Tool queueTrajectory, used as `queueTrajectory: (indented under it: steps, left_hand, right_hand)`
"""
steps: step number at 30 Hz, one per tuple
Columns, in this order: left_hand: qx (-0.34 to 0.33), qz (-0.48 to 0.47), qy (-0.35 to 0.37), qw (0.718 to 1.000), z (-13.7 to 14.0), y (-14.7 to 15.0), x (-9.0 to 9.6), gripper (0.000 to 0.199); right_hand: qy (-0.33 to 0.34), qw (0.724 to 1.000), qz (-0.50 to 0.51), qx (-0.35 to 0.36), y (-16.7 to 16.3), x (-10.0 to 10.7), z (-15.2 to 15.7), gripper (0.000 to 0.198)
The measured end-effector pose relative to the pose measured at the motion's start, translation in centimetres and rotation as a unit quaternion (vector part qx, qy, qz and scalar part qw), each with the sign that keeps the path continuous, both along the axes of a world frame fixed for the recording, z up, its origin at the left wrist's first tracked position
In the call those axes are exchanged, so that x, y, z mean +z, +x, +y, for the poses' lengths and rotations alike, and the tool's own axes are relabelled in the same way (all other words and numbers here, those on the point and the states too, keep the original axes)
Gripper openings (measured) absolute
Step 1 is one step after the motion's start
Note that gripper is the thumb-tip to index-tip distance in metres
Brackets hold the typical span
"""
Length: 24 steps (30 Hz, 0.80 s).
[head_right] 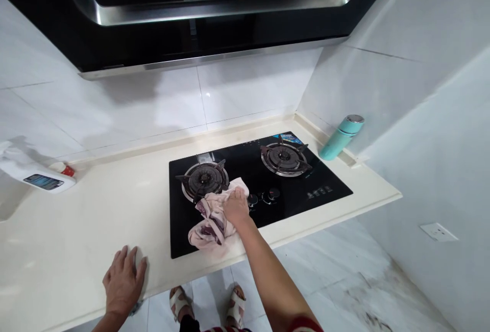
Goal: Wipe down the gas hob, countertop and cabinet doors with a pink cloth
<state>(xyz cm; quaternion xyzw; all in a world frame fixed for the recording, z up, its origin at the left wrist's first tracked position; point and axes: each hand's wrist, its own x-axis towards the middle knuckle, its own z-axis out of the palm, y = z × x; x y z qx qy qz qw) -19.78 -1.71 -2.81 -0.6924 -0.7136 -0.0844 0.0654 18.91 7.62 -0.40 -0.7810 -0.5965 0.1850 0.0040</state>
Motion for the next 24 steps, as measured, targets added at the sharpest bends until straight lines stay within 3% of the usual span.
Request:
queueTrajectory:
  steps: [10,15,19,24]
  left_hand:
    - [0.009,-0.012,-0.023,1.000,0.0,0.1,0.6,0.048]
    - [0.008,-0.015,-0.020,1.000,0.0,-0.2,0.1,0.050]
    - [0.006,-0.013,-0.006,1.000,0.1,-0.8,-0.8,0.051]
    - [0.005,-0.010,0.006,1.000,0.2,-1.2,-1.2,0.053]
  right_hand:
    - [-0.085,0.986,-0.045,0.133,6.3,1.6,6.9,0.060]
    - [-0.077,0.983,-0.057,0.157,8.3,1.8,8.9,0.062]
    - [-0.045,0.987,-0.057,0.145,8.6,1.7,10.5,0.061]
    - [-0.003,0.996,-0.058,0.073,9.5,1.5,11.7,0.054]
